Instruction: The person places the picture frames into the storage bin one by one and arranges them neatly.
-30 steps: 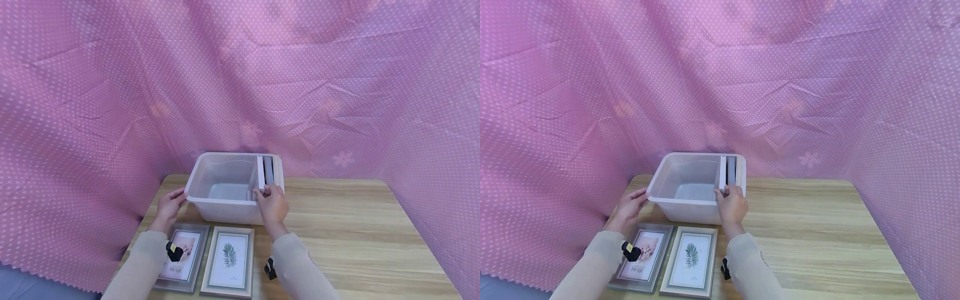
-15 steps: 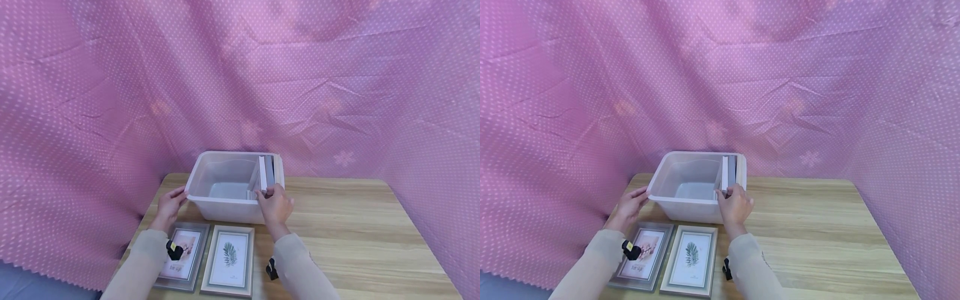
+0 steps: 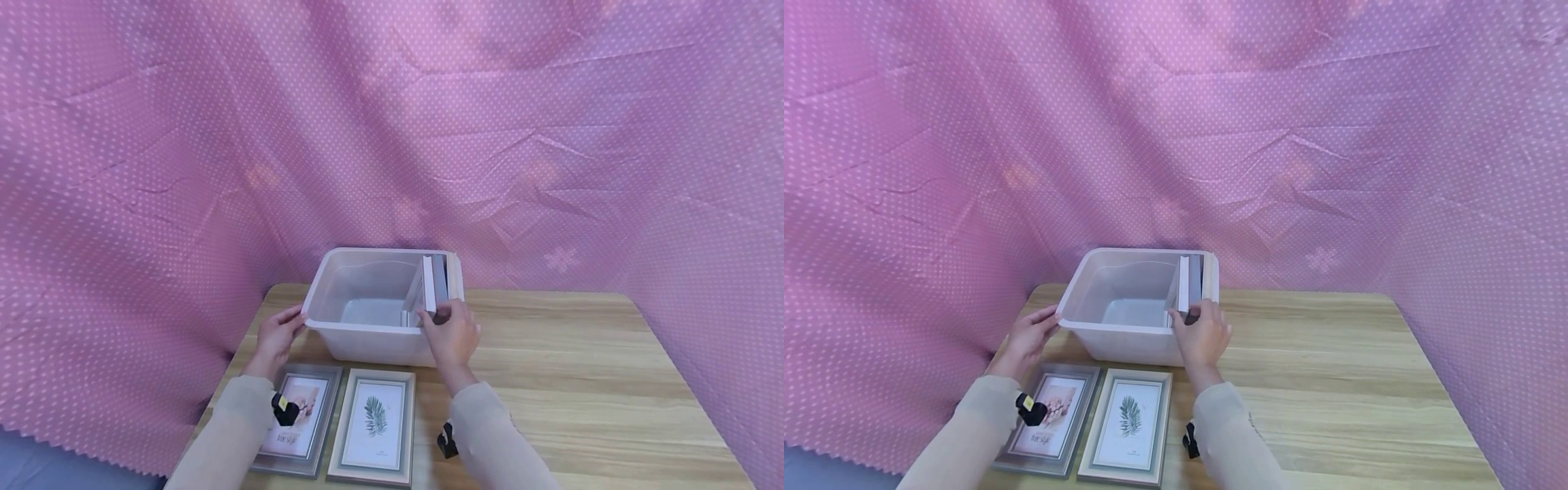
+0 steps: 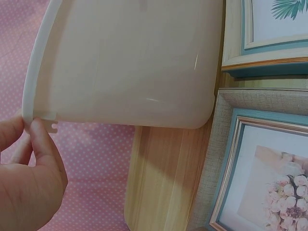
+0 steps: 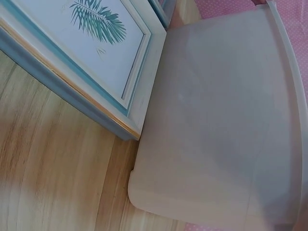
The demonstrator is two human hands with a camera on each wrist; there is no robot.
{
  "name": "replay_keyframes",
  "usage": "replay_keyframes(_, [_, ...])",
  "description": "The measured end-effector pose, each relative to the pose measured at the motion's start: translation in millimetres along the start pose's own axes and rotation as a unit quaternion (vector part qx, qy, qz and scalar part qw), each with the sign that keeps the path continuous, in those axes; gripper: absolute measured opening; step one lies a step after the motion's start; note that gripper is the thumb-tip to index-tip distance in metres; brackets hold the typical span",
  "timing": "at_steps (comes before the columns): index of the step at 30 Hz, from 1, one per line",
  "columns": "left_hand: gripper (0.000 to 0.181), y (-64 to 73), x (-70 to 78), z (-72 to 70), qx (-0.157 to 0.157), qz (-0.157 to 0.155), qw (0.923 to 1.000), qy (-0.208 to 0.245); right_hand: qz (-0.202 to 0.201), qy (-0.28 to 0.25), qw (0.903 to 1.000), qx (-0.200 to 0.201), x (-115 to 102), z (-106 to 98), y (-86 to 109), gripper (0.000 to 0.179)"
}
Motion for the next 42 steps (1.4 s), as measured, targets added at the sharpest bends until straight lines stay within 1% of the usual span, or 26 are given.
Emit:
replay_keyframes(6, [0.043, 0.1, -0.2, 0.1, 0.003, 0.001, 1.0000, 0.003, -0.028, -0.052, 0.9983, 0.001, 3, -2, -3.2, 0.044])
replay_keyframes(9, [0.044, 0.5, 0.2, 0.3, 0.004, 0.002, 1.0000, 0.004, -0.032, -0.076, 0.9965, -0.011, 6, -4, -6.2, 0.047])
replay_keyframes(13, [0.042, 0.4, 0.2, 0.8, 0.004, 0.003, 1.0000, 0.005, -0.030, -0.097, 0.9940, -0.039, 10, -7, -10.9, 0.049])
replay_keyframes(17, [0.041, 0.6, 0.4, 1.1, 0.006, 0.006, 0.9999, 0.008, -0.018, -0.112, 0.9912, -0.068, 16, -11, -16.3, 0.051])
replay_keyframes(22, [0.041, 1.1, 0.4, 0.8, 0.005, 0.008, 0.9999, 0.012, 0.029, -0.136, 0.9854, -0.098, 23, -16, -22.9, 0.057])
replay_keyframes(26, [0.041, 1.2, 0.3, 0.9, 0.005, 0.009, 0.9998, 0.016, 0.067, -0.161, 0.9768, -0.124, 30, -20, -28.3, 0.058])
replay_keyframes(29, [0.040, 1.4, 0.2, 1.4, 0.006, 0.010, 0.9998, 0.016, 0.085, -0.181, 0.9692, -0.144, 37, -22, -32.5, 0.057])
replay_keyframes(32, [0.039, 1.0, -0.3, 1.9, 0.007, 0.013, 0.9998, 0.016, 0.102, -0.189, 0.9625, -0.166, 43, -24, -36.5, 0.057])
replay_keyframes(35, [0.040, 0.8, -0.3, 1.4, 0.006, 0.017, 0.9997, 0.017, 0.120, -0.192, 0.9543, -0.195, 49, -26, -39.5, 0.061])
replay_keyframes(38, [0.042, 1.0, 0.6, 1.4, 0.007, 0.016, 0.9997, 0.020, 0.144, -0.197, 0.9426, -0.228, 55, -27, -41.4, 0.066])
replay_keyframes(42, [0.043, 2.2, 1.6, 2.6, 0.012, 0.015, 0.9996, 0.023, 0.183, -0.214, 0.9208, -0.270, 59, -27, -42.3, 0.065])
Point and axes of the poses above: each hand's wrist, its own y-axis away from the middle knuckle, its own z-axis out of the palm, x = y × z, the point moved 3 cm from there along -y, towards the middle knuckle, and after that the axes turned 4 degrees about z, right-handed, at the moved point
